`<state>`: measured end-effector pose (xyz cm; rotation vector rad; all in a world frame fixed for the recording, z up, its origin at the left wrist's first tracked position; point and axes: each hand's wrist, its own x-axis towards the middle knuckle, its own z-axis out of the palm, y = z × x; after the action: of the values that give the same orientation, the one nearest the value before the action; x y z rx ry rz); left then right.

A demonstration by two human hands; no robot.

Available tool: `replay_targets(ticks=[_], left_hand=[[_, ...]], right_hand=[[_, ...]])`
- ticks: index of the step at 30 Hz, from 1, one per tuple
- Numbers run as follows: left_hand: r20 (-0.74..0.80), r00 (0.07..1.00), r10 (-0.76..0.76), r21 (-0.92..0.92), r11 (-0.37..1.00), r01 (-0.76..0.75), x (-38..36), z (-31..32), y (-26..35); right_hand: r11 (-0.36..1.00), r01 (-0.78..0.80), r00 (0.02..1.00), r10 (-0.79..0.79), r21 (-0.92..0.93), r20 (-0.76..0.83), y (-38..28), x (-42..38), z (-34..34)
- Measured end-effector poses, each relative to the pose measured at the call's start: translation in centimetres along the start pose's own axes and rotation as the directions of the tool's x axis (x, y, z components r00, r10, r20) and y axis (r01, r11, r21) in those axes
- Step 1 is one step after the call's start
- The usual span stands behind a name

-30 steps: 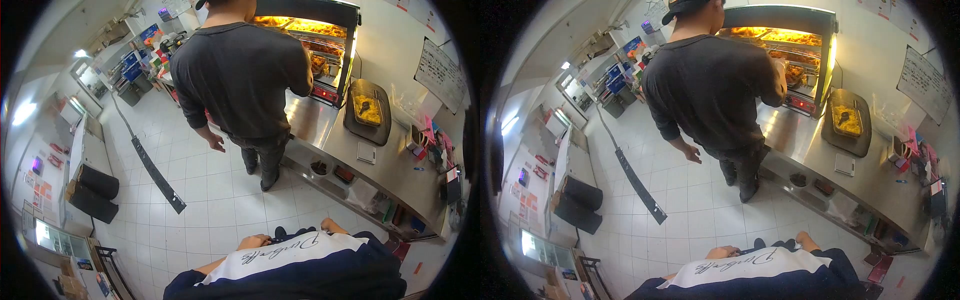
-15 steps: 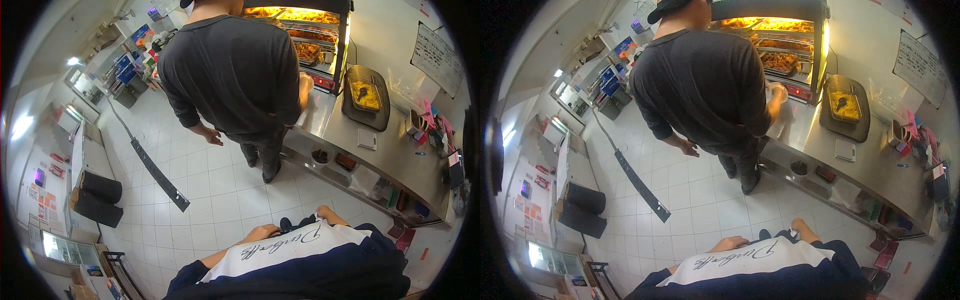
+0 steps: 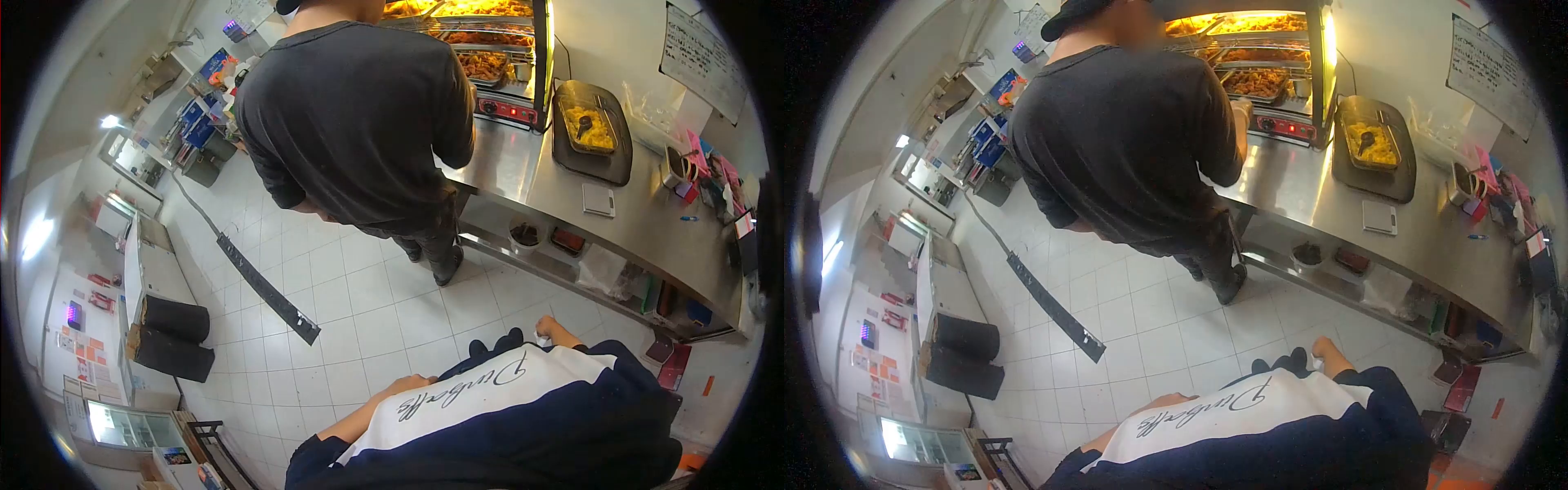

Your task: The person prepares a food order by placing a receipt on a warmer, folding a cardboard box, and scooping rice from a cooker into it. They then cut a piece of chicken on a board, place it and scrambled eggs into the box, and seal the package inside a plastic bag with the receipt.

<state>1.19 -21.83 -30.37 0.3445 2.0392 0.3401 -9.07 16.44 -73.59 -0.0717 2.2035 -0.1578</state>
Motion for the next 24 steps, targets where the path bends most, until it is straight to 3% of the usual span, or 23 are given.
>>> replay_targets(ticks=[3, 6, 9, 11, 13, 15, 18, 21, 24], left_hand=[[0.113, 0.994, 0.0, 0.0, 1.0, 0.0, 0.2, 1.2, -1.3], [0.23, 0.973, 0.007, -0.038, 0.999, 0.002, 0.8, 3.6, -4.2], [0.31, 0.95, 0.027, -0.118, 0.993, 0.01, 1.1, 7.1, -7.6], [0.327, 0.943, 0.056, -0.191, 0.981, 0.008, 1.2, 9.5, -9.5], [0.315, 0.944, 0.103, -0.269, 0.963, -0.015, 1.9, 11.9, -11.0], [0.286, 0.948, 0.141, -0.322, 0.946, -0.043, 2.9, 14.2, -11.9], [0.229, 0.952, 0.204, -0.408, 0.908, -0.096, 5.6, 17.5, -12.1], [0.199, 0.95, 0.241, -0.466, 0.876, -0.125, 7.7, 20.0, -11.2], [0.18, 0.955, 0.235, -0.477, 0.87, -0.125, 8.7, 19.9, -12.0]], right_hand=[[0.996, 0.026, 0.999, -0.024, 0.085, -0.03, -1.4, -3.2, -1.5], [0.922, 0.085, 0.985, -0.02, 0.378, -0.173, 1.2, 2.5, 3.8], [0.96, 0.041, 0.987, 0.005, 0.276, -0.164, -2.2, -1.2, 0.2], [0.986, 0.155, 0.976, -0.142, 0.069, -0.163, -2.3, -1.3, -0.5], [0.979, 0.197, 0.966, -0.185, 0.048, -0.179, -2.3, -1.8, -1.1], [0.962, 0.17, 0.967, -0.121, 0.214, -0.226, -2.0, -2.8, -1.4], [0.984, 0.124, 0.979, -0.101, 0.126, -0.176, -0.1, -0.3, 0.9], [0.973, 0.008, 0.997, 0.01, 0.23, -0.076, 1.3, -2.2, 1.9], [0.962, 0.068, 0.994, -0.041, 0.263, -0.104, 0.3, -2.5, 1.7]])
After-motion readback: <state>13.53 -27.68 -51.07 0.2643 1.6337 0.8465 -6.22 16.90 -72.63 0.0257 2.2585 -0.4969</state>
